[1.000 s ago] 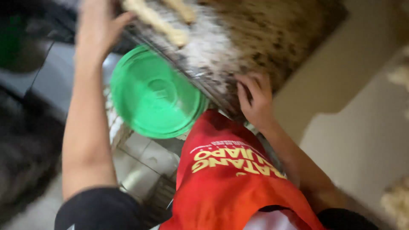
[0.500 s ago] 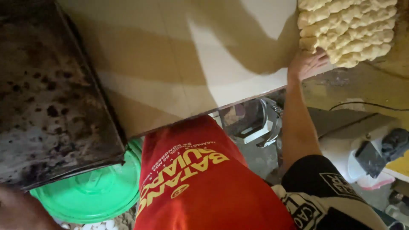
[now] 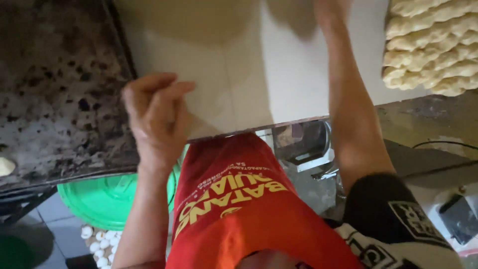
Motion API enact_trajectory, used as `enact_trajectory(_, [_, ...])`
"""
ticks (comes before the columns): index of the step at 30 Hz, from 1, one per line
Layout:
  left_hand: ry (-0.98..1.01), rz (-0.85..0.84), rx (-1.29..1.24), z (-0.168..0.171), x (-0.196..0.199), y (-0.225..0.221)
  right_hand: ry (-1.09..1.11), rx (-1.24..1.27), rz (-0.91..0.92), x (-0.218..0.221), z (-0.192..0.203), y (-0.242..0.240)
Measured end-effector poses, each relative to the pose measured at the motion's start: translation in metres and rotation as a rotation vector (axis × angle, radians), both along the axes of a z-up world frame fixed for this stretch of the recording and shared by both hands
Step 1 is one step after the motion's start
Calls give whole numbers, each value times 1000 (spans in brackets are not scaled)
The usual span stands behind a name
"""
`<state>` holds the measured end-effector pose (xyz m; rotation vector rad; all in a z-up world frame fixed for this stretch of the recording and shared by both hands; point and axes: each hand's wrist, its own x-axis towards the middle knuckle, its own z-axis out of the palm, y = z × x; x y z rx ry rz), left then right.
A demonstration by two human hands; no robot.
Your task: Shaping small portions of dough into twisted bread rolls and placing them onto a baking tray.
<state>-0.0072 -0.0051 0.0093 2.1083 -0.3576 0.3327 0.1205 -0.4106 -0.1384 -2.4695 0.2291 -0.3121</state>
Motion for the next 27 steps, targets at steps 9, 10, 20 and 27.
enact_trajectory(9, [191,-71,-121,-48,-34,9,13,-1014,271,-243,-63,44])
enact_trajectory(10, [207,-120,-134,-46,-34,5,376,-1470,183,-265,-87,41])
enact_trajectory(20, [194,-407,55,-67,-10,-108,120,-588,258,-65,-61,41])
enact_trajectory(27, [400,-593,708,-118,-1,-236,259,-404,353,-90,-60,27])
